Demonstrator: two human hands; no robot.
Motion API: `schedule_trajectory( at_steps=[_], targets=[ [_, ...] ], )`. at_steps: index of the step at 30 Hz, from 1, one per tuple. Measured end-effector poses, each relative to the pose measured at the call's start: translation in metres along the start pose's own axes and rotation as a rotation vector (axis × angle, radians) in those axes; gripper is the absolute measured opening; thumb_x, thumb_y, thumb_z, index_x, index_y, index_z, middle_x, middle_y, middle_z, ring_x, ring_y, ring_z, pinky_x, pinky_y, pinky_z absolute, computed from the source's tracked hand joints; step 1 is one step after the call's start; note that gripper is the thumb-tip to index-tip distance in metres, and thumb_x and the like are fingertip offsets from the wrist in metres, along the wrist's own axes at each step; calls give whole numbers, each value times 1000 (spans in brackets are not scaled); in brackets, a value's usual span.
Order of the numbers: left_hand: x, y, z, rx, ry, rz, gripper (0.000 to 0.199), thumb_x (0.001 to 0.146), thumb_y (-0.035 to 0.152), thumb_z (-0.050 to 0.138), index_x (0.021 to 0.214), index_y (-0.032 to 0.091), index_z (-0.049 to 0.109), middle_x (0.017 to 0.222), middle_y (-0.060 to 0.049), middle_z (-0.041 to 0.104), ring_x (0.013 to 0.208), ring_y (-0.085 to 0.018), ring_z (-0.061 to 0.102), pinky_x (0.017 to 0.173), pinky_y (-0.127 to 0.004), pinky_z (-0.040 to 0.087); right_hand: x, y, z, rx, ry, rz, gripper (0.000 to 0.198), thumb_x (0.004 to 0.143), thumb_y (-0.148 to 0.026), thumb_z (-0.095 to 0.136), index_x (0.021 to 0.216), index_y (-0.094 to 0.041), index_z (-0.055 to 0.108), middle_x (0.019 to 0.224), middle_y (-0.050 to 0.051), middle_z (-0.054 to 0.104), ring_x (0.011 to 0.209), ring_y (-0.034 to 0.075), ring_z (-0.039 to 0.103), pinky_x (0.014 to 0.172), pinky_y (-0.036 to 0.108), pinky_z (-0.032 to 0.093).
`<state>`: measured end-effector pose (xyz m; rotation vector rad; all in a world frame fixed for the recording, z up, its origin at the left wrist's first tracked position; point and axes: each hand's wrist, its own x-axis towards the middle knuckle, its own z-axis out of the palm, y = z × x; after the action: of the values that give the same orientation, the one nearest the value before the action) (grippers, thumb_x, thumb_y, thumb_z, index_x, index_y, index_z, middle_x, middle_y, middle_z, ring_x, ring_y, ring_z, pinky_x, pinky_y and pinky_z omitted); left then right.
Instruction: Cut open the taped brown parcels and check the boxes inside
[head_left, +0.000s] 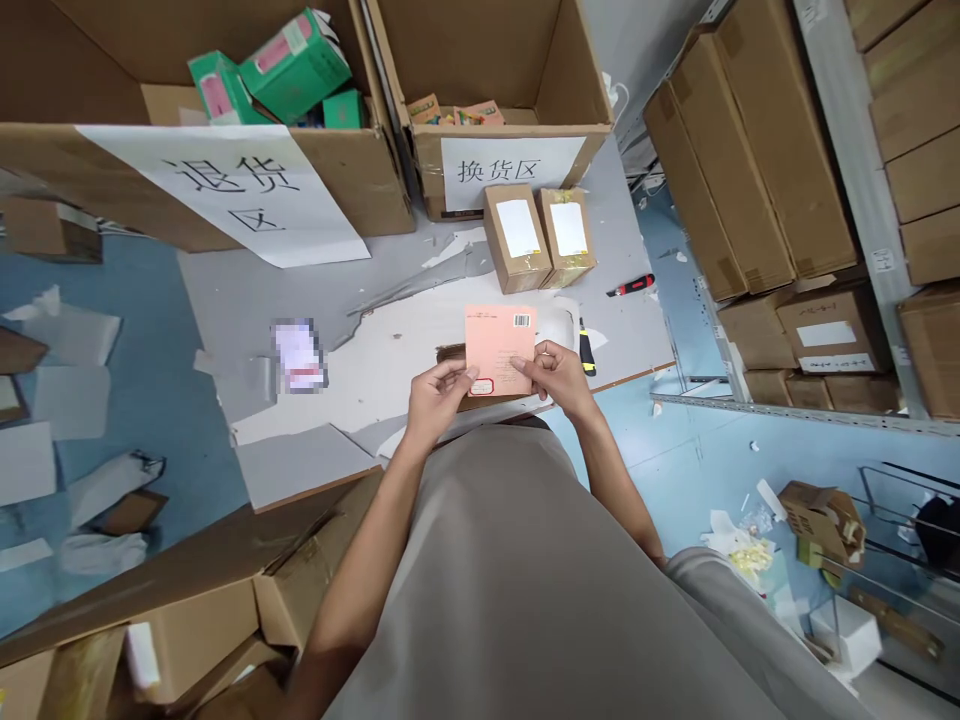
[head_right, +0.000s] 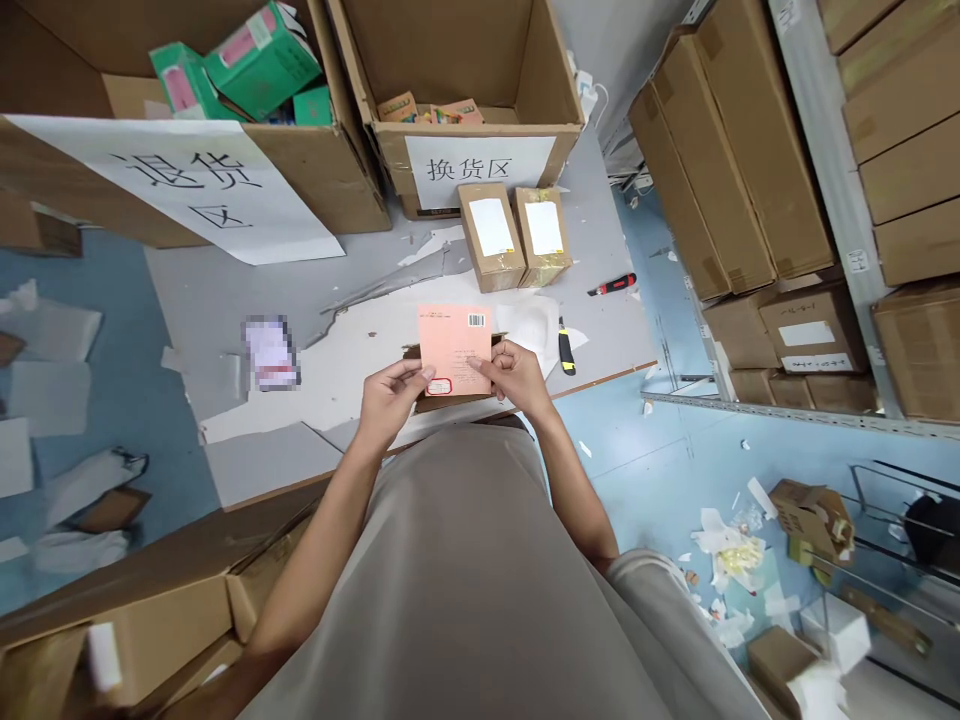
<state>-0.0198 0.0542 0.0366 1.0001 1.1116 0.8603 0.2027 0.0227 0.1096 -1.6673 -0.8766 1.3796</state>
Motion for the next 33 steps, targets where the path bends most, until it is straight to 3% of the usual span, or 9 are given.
schedule_trajectory(
  at_steps=[5, 11, 15, 17, 19, 22, 24, 28, 33],
  targets=[
    [-6, 10, -1, -97, 27, -92, 71, 65, 78, 102, 99, 17, 86, 99, -11, 87, 86, -24, 79, 84, -37, 67, -2, 6, 10, 45, 70, -12, 73, 66, -89, 94, 78, -27, 58, 51, -11, 53, 41, 8, 41, 38, 23, 35],
    [-10, 11, -16, -26, -22, 27, 65, 81, 71, 96, 120, 19, 84, 91, -5, 84, 83, -21, 77, 84, -35, 66, -12, 10, 19, 57, 90, -77, 67, 78, -88, 88, 97, -25, 73, 57, -7, 65, 43, 10, 45, 39, 25, 40],
    [-9, 13, -32, 125, -10, 238, 49, 92, 68, 88, 109, 21, 85, 114, -11, 85, 114, -28, 81, 112, -47, 64, -25, 11, 25, 85, 113, -143, 65, 96, -89, 71, 102, -25, 80, 88, 2, 85, 47, 11, 58, 53, 30, 57],
    [-8, 14, -39, 202, 10, 363, 41, 97, 64, 84, 106, 24, 86, 134, -13, 81, 136, -31, 75, 125, -54, 56, -30, 13, 29, 125, 128, -148, 63, 100, -87, 68, 108, -26, 83, 103, 5, 89, 66, 17, 75, 68, 33, 66],
    [-9, 16, -43, 232, 17, 418, 38, 98, 63, 84, 110, 26, 87, 155, -14, 72, 150, -34, 67, 129, -57, 53, -34, 19, 35, 159, 133, -155, 58, 92, -81, 83, 114, -28, 84, 111, 5, 89, 93, 24, 84, 82, 37, 70],
    [-14, 15, -46, 109, 11, 312, 57, 94, 70, 87, 132, 27, 83, 168, -16, 63, 145, -34, 71, 116, -51, 63, -37, 32, 46, 190, 182, -197, 58, 81, -71, 98, 120, -29, 84, 120, 7, 89, 113, 28, 84, 101, 42, 70],
    [-19, 14, -46, -19, -34, 137, 72, 94, 79, 81, 141, 24, 79, 156, -18, 73, 128, -32, 79, 101, -45, 68, -37, 42, 53, 206, 247, -214, 57, 84, -71, 96, 121, -29, 83, 126, 8, 88, 118, 29, 83, 109, 45, 68],
    [-32, 12, -44, -98, -112, -114, 76, 80, 82, 93, 119, 16, 86, 117, -16, 87, 104, -29, 83, 93, -42, 68, -36, 59, 59, 214, 297, -212, 59, 85, -73, 94, 122, -28, 83, 132, 10, 87, 124, 30, 82, 113, 47, 66],
    [-40, 13, -32, -88, -20, -135, 73, 67, 74, 103, 109, 16, 89, 101, -12, 88, 92, -27, 83, 86, -38, 67, -26, 65, 48, 212, 233, -209, 61, 84, -73, 94, 124, -28, 83, 126, 9, 88, 121, 29, 83, 110, 46, 68]
  ],
)
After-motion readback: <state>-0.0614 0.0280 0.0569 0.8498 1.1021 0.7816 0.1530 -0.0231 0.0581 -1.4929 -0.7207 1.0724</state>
